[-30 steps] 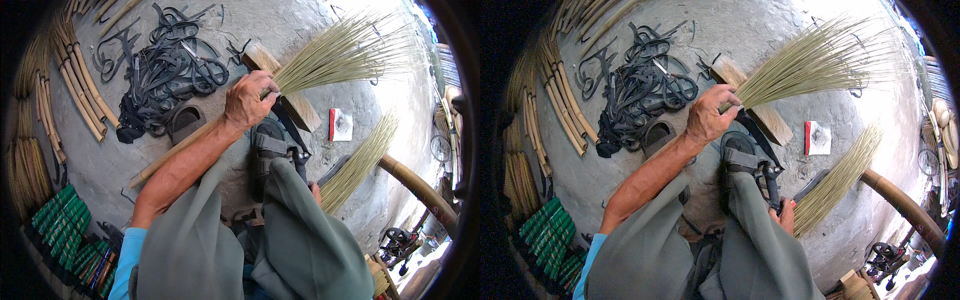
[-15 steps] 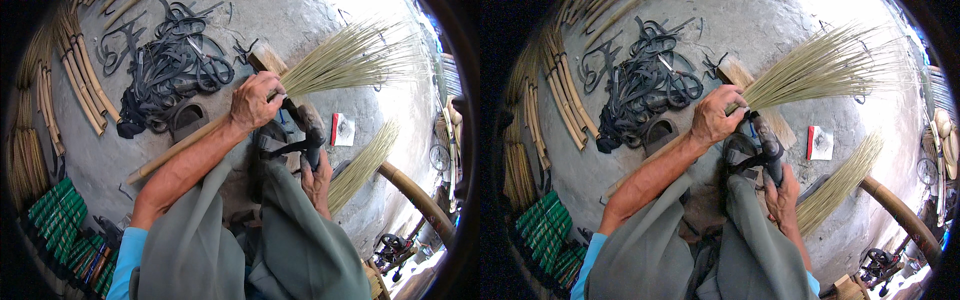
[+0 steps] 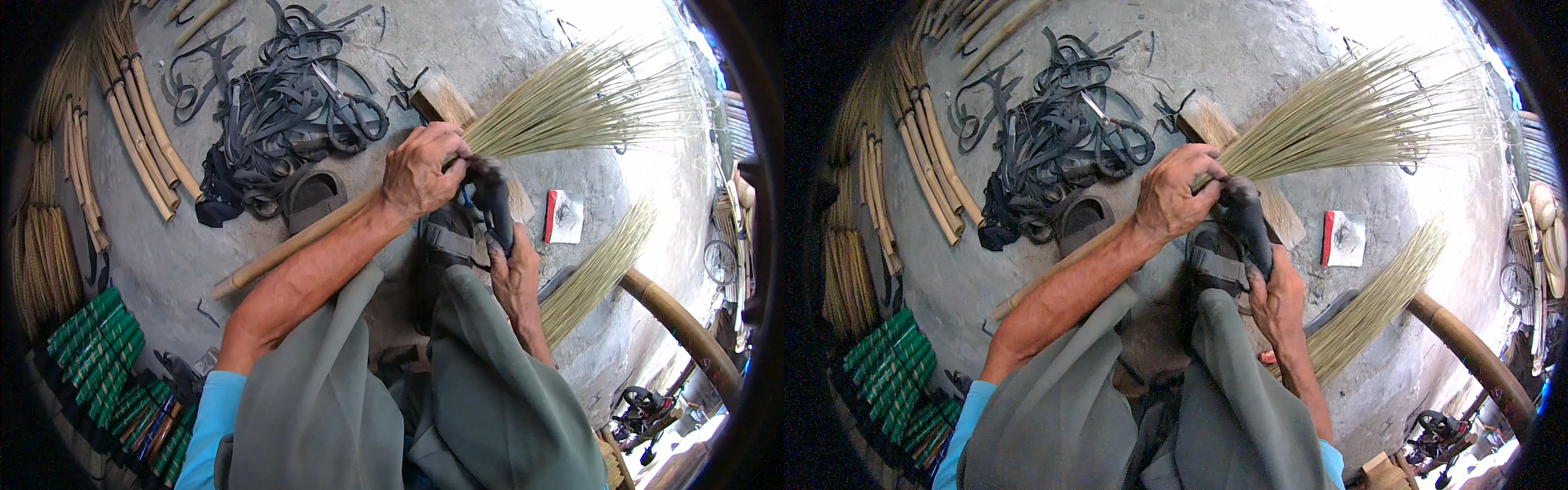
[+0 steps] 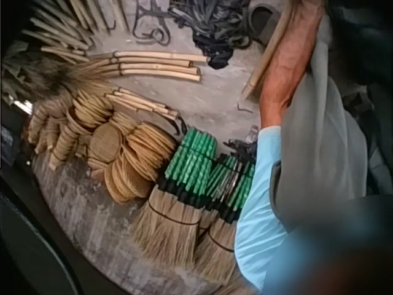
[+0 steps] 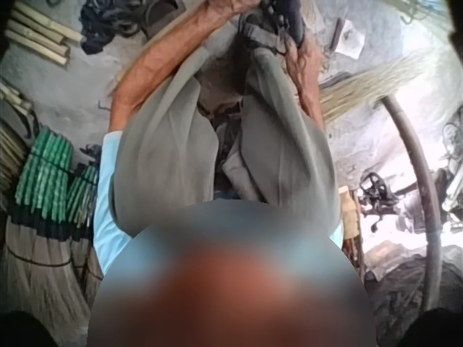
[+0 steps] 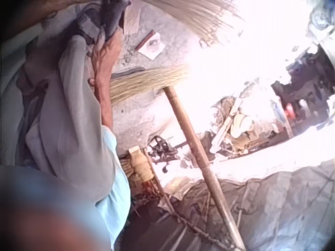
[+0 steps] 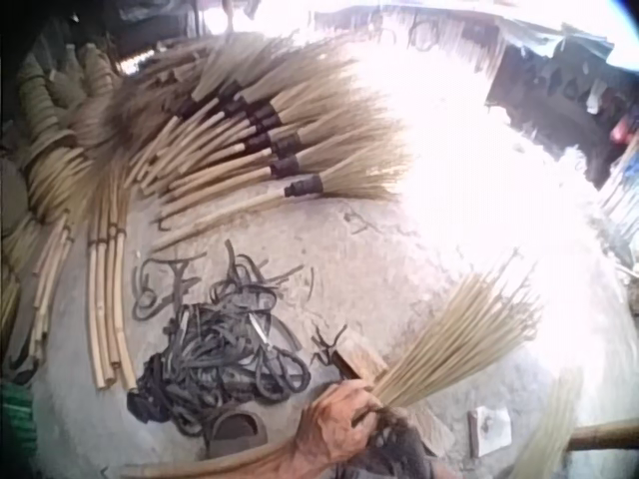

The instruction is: The person sits on the floor and wraps a black rubber strip around the base of a broom head to secure the bristles. They repeatedly wrap and tighten the strip, then use a hammer to tap it into place.

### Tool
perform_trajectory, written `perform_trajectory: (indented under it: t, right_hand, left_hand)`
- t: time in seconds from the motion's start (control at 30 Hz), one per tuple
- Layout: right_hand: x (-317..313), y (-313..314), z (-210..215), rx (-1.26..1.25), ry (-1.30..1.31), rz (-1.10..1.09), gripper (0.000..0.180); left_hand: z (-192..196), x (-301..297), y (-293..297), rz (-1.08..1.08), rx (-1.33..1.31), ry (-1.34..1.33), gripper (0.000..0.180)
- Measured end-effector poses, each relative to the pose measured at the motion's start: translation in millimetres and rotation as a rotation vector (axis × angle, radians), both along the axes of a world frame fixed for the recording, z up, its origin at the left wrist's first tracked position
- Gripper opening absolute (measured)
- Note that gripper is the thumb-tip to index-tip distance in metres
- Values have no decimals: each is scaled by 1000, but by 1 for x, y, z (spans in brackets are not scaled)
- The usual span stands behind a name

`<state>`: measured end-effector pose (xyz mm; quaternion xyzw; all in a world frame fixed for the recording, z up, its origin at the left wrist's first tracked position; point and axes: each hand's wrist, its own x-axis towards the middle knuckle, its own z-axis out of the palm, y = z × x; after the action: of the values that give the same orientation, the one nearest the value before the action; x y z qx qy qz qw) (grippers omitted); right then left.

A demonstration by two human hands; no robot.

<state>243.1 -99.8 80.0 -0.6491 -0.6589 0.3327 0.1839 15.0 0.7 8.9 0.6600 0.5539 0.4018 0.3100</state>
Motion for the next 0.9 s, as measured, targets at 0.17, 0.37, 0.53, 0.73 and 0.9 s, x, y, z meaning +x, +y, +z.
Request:
perform_trajectory:
  t: [0.17,0.37,0.53,0.73,0.9]
  right_hand:
    - [-6,2,3,-46,21,-85,30]
    - [-4,3,5,-126,-62,-51,30]
    - [-6,3,1,-49,43,-96,31]
    - [-5,7,4,-95,9,10,32]
    - [-16,4,1,210,173,-26,39]
  left_hand:
    - [-2,-1,0,1,-15,-45,21]
    - [-8,-5,3,-16,40,-56,29]
    - [-12,-5,-1,-20,-51,13,60]
    - [-15,-5,-1,-43,43,27,59]
    - [-15,-7,-1,-47,-33,20,59]
